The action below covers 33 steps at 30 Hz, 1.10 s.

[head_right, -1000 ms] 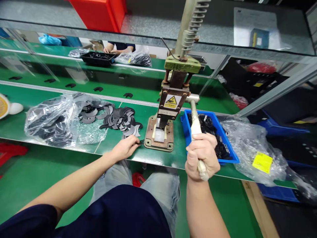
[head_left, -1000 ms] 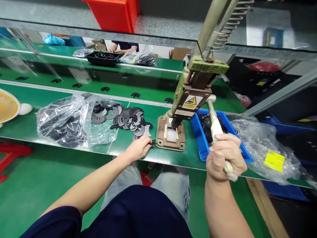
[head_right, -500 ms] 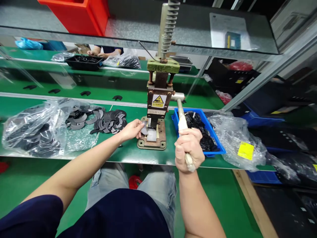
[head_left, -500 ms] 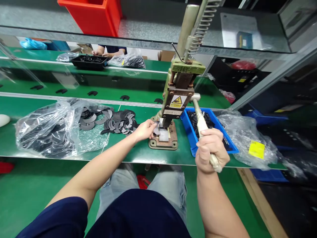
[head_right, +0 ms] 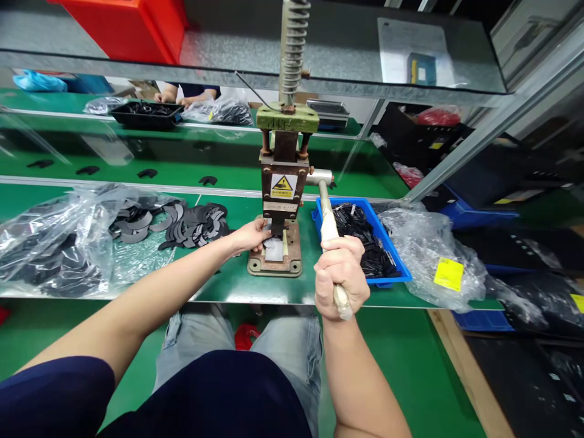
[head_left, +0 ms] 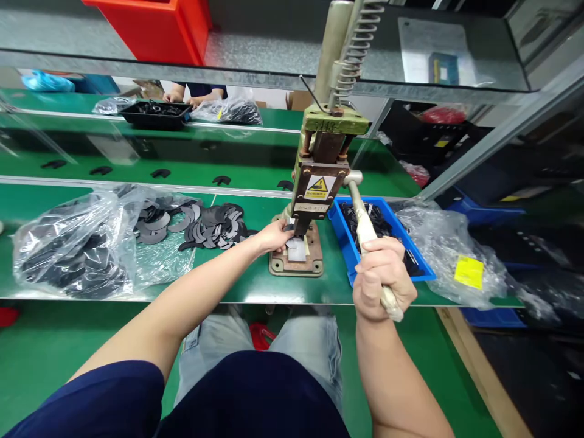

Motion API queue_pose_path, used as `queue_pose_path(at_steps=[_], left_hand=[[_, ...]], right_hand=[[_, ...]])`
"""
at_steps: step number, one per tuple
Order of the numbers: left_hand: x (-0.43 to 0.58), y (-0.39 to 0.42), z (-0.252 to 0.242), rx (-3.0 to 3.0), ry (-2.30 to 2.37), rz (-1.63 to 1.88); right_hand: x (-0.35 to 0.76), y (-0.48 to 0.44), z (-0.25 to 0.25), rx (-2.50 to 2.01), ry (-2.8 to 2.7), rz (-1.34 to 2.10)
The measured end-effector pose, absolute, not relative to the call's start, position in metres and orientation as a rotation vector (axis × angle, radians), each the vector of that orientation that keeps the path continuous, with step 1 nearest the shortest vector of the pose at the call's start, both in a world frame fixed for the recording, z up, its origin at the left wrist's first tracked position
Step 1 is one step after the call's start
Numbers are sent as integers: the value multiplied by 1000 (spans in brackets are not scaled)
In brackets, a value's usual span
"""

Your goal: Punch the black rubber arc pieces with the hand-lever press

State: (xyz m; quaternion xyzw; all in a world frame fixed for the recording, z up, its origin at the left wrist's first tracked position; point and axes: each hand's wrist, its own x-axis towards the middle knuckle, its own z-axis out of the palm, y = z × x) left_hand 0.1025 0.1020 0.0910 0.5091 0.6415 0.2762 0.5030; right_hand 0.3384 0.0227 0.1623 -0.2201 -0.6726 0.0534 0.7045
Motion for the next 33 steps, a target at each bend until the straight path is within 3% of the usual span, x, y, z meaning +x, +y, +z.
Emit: queue_pose_path(at_steps=[15,26,33], left_hand=[[105,113,111,1131,1559,573],[99,86,101,1021,1463,818],[41,68,118,1422,1321,864]], right_hand=[[348,22,164,-492,-1601,60],[344,23,165,-471,-1564,86],[340,26,163,-474,-1523,61]])
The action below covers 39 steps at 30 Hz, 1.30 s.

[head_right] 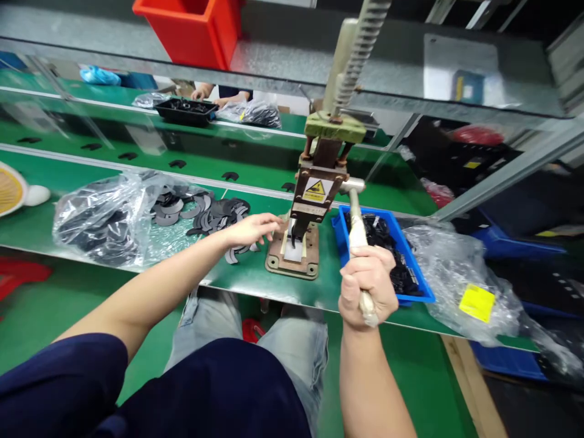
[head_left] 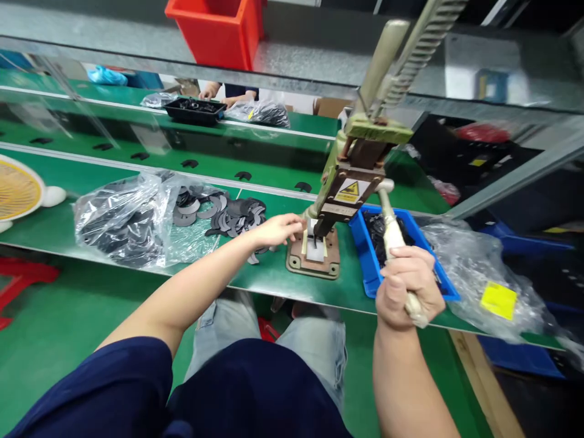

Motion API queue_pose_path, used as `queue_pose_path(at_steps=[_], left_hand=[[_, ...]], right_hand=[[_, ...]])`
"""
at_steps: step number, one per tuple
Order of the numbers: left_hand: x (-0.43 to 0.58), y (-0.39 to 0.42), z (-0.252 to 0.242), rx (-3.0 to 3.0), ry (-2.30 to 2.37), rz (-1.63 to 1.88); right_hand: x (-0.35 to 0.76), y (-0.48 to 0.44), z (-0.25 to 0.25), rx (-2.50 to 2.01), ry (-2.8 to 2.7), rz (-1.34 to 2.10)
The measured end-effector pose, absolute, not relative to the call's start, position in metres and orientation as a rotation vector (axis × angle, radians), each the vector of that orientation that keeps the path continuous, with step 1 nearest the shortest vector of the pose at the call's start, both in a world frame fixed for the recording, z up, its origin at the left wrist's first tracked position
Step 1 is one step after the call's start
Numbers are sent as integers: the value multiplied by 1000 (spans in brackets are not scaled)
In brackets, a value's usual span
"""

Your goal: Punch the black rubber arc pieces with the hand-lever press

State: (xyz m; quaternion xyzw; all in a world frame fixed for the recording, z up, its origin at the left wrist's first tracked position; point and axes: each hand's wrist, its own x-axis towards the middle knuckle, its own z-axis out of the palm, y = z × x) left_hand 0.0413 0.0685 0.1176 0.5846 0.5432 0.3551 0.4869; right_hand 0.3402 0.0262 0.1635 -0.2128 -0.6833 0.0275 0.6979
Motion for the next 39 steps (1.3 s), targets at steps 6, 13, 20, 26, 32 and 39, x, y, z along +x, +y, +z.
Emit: queue_pose_path(at_steps=[6,13,20,26,32,39], left_hand=[[-44,-8,112,1798,1914,685],[-21,-38,70,1816,2291,481],[-21,-2,65,2008,2160,386],[-39,2,69,1814,2075,635],[-48,-22,94,1716,2009,819],[12,-33,89,2131,1795,572]], right_hand=[[333,35,160,-424,-1425,54],[328,44,156,-383,-1324,0],[330,37,162,-407,-1400,22],[328,35,167,-401,-1422,18],[325,37,166,-377,-1390,32],[327,39,165,-374,-1382,18]])
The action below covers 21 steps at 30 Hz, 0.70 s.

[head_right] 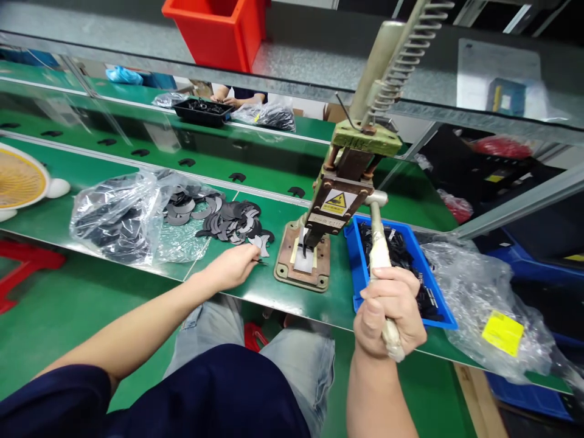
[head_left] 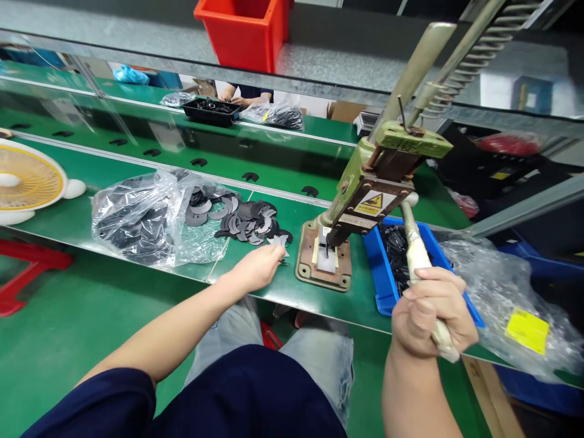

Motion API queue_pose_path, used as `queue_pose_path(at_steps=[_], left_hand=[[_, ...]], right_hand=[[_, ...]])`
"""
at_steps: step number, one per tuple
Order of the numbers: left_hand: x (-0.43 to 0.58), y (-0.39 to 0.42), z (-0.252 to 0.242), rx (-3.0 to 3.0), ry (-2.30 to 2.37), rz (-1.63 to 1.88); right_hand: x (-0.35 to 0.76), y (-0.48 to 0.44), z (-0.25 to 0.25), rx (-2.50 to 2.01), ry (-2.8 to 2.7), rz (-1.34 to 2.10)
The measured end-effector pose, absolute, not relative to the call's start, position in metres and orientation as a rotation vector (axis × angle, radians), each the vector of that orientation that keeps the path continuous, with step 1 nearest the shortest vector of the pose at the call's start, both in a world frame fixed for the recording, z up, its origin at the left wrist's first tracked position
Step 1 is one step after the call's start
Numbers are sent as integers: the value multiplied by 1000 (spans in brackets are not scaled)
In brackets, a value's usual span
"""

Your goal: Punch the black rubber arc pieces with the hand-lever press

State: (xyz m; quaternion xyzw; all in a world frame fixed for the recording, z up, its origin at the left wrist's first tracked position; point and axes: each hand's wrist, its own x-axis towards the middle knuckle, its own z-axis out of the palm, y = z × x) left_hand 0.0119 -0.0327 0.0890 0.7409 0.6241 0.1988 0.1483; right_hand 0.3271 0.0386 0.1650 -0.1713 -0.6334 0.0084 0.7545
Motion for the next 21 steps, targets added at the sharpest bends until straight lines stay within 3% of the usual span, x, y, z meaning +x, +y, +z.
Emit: queue_pose_path(at_steps=[8,21], left_hand=[[46,-5,58,1642,1740,1001],[50,52,94,1378,1436,830]], right_hand=[[331,39,165,-376,-1390,29],[330,33,165,-417,-1424,22]])
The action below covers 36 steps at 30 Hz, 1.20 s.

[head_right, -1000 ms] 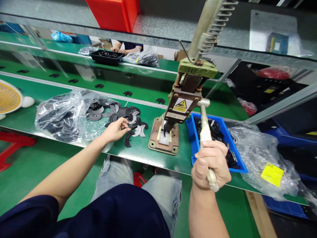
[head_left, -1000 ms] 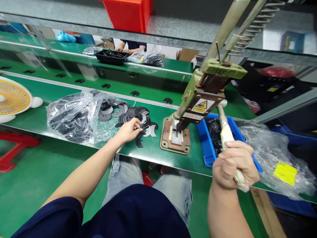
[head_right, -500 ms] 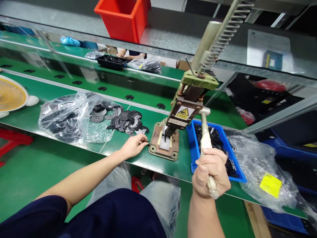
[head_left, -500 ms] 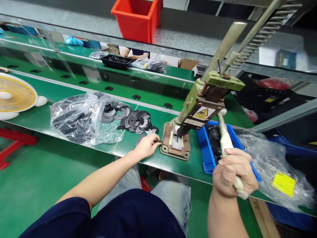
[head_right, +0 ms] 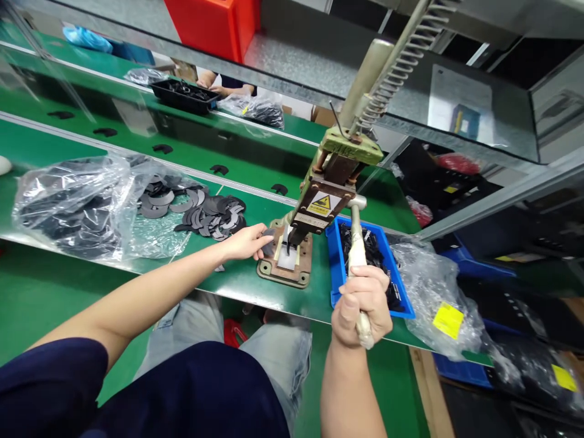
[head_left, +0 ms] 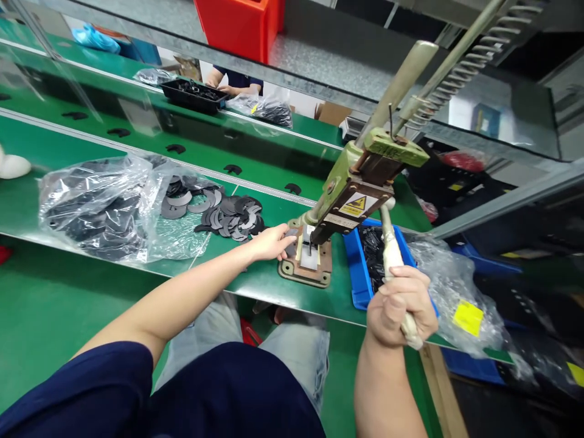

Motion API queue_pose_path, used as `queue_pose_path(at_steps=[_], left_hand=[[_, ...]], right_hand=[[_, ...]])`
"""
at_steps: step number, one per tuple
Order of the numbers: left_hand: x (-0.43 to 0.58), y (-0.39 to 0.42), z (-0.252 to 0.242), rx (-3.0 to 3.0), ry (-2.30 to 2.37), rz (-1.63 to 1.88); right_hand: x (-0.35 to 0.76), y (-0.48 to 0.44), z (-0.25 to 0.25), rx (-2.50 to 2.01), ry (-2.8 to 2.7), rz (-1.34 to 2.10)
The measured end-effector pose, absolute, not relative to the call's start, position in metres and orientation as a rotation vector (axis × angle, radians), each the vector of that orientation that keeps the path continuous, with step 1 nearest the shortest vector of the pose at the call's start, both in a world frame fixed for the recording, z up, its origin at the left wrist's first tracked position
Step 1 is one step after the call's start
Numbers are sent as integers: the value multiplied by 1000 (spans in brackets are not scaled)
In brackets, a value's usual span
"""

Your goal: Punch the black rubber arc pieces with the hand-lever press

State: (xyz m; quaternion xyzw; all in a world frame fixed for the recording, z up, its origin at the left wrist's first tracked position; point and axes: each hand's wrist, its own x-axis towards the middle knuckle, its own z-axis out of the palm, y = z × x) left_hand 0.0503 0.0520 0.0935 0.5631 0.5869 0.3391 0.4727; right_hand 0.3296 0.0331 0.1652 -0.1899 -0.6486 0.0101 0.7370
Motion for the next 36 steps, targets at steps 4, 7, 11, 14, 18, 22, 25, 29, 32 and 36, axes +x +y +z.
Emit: queue_pose_path(at_steps=[4,7,11,14,18,22,25,29,32,36], left_hand=[[64,74,93,1455,1438,798],[68,84,90,1513,1441,781],[66,89,86,1532,1403,790],[62,89,86,1567,1401,793],[60,92,88,1515,1416,751],[61,94,89,1497,1386,766],[63,94,90,1462,1424,754],[67,95,91,1364,1500,709],[70,98,92,1262,1501,661],[74,97,91,1127,1486,662]], right_hand=[[331,33,165,-406,-1437,28],[331,34,164,-392,-1434,28],[331,35,164,-382,-1431,23],[330,36,163,-386,-1421,27],[329,36,162,-380,-1398,27],[327,36,163,-388,-1400,29],[325,36,163,-391,-1389,-5],[323,38,163,-439,-1351,-42],[323,40,160,-452,-1335,-36],[322,38,156,-438,-1316,-17]])
